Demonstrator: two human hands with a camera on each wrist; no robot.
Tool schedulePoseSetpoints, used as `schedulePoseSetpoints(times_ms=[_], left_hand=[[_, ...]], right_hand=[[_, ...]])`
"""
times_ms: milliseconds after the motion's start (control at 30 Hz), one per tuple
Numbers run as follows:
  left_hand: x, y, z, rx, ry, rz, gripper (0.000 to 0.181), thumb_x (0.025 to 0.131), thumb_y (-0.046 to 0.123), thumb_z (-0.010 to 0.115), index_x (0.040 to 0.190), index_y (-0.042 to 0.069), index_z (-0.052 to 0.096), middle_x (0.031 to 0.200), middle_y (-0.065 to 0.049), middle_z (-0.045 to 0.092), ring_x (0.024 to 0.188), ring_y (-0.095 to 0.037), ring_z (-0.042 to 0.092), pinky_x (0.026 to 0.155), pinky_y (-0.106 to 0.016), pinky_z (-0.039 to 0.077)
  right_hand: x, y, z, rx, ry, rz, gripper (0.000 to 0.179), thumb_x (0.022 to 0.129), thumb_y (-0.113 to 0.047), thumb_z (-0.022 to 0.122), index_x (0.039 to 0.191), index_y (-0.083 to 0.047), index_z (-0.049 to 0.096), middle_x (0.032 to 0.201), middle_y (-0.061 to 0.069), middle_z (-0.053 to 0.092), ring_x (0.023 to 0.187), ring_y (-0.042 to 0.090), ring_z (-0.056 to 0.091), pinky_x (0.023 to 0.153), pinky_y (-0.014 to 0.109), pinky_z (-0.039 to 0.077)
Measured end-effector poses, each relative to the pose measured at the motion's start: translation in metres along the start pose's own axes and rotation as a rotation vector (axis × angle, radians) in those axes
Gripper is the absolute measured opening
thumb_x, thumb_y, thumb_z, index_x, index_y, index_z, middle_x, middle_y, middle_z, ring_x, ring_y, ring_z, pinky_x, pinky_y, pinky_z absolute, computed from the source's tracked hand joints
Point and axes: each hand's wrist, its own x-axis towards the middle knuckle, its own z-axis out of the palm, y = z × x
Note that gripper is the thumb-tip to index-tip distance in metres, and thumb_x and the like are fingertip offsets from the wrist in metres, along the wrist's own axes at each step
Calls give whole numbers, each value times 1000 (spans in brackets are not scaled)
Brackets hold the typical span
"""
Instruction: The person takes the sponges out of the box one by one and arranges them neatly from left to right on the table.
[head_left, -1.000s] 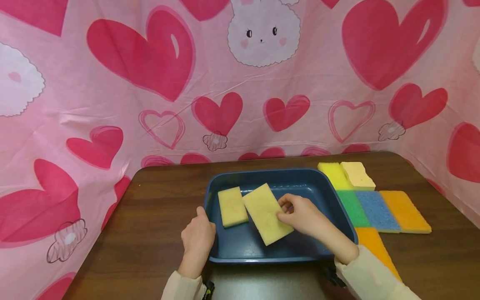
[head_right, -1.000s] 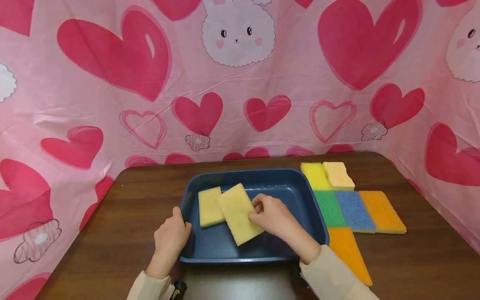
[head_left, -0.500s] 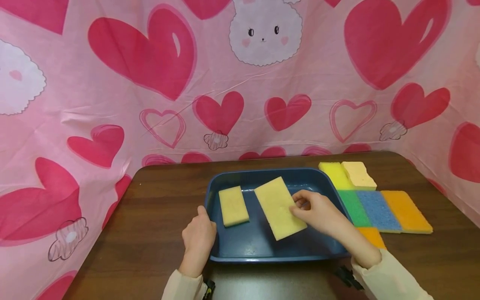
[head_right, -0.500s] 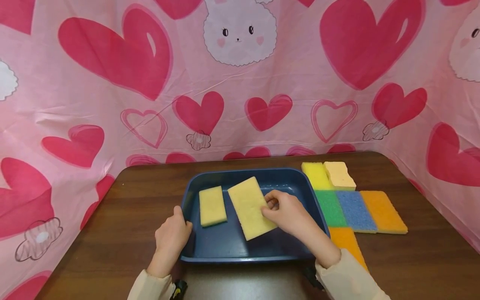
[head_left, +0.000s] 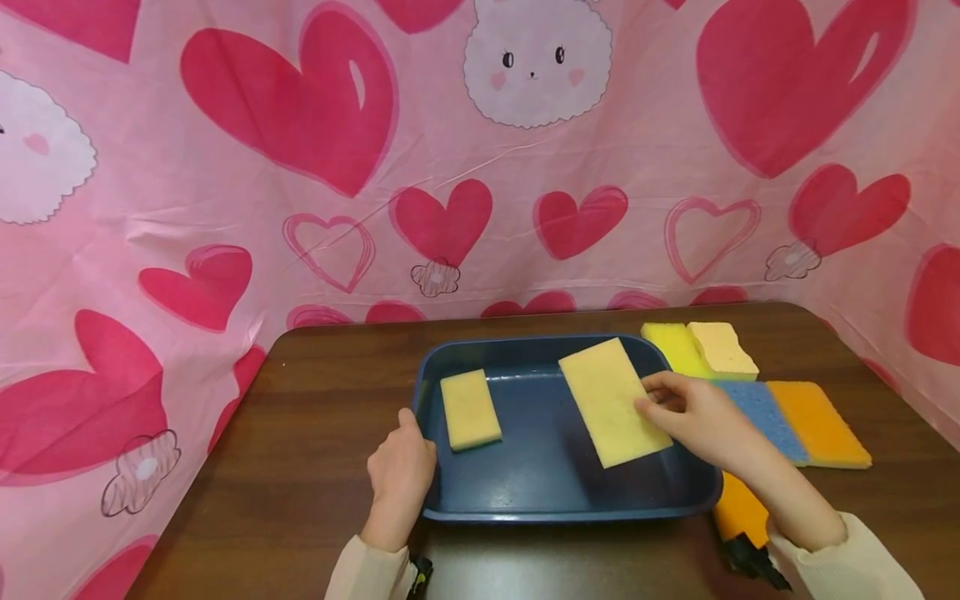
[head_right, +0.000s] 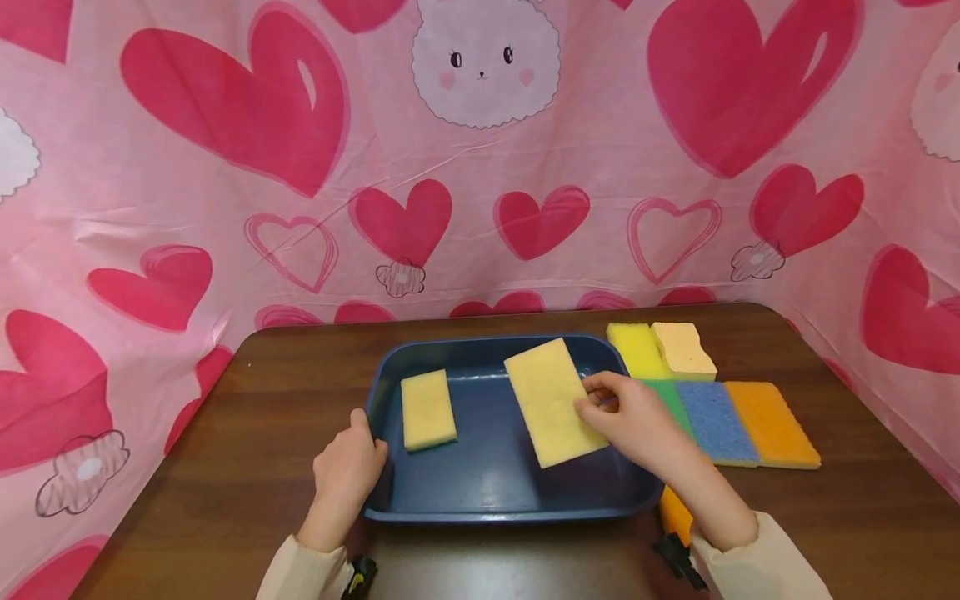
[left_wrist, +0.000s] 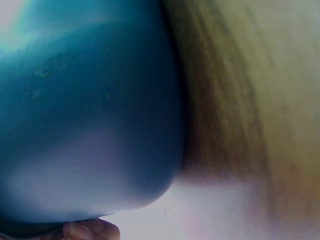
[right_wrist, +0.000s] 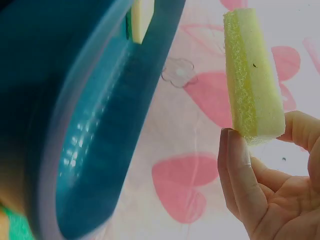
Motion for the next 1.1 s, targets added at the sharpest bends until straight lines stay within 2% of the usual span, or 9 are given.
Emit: schedulePoseSetpoints(times_ms=[267, 500, 733, 833, 967, 1033, 1100], left_hand=[[0, 0, 0, 4, -4, 0, 18, 85, 10, 54, 98, 0, 45, 60, -14, 54, 51, -26, 52, 48, -38, 39], [1, 1, -1, 4, -20, -9, 20, 86, 11, 54, 101, 0, 46, 62, -14, 55, 52, -26, 52, 48, -38, 39], [0, 1, 0, 11, 10, 10, 17, 84, 9, 54, 96, 0, 45, 63, -15, 58, 53, -29, 56, 49, -41, 41], [0, 1, 0, 10, 8, 6, 17, 84, 9, 54, 96, 1, 45, 63, -15, 58, 54, -30, 56, 49, -42, 41], [0, 1, 0, 8, 0, -2, 17, 85, 10, 54, 96, 1, 45, 64, -16, 58, 55, -30, 57, 50, -43, 42], [0, 1, 0, 9, -2, -3, 17, 85, 10, 54, 96, 1, 45, 64, -16, 59, 55, -30, 57, 50, -43, 42], [0, 1, 0, 10, -4, -3, 18, 85, 10, 54, 97, 0, 45, 64, -17, 58, 55, -30, 57, 51, -43, 43]], right_hand=[[-8, 18, -17, -49, 27, 40, 49, 95, -32, 55, 124, 7, 55, 112, 25, 65, 92, 29, 63, 67, 31, 50], [-16, 36, -27, 16, 32, 67, 48, 97, -26, 52, 125, 13, 51, 108, 26, 64, 79, 14, 62, 61, 23, 50], [-23, 56, -34, -41, 21, 86, 47, 98, -27, 51, 123, 13, 53, 113, 30, 61, 92, 29, 65, 63, 20, 48], [-27, 63, -35, -54, 21, 92, 46, 98, -25, 50, 122, 14, 53, 111, 29, 62, 83, 11, 63, 62, 19, 47], [-32, 74, -38, -56, 28, 96, 46, 98, -23, 49, 122, 17, 51, 110, 31, 61, 74, -12, 49, 61, 18, 47], [-34, 81, -40, -73, 31, 107, 47, 98, -23, 49, 121, 18, 51, 113, 34, 60, 75, -14, 46, 62, 17, 46], [-36, 88, -42, -101, 35, 120, 48, 98, -24, 49, 121, 18, 52, 115, 36, 58, 81, -3, 54, 62, 18, 44]])
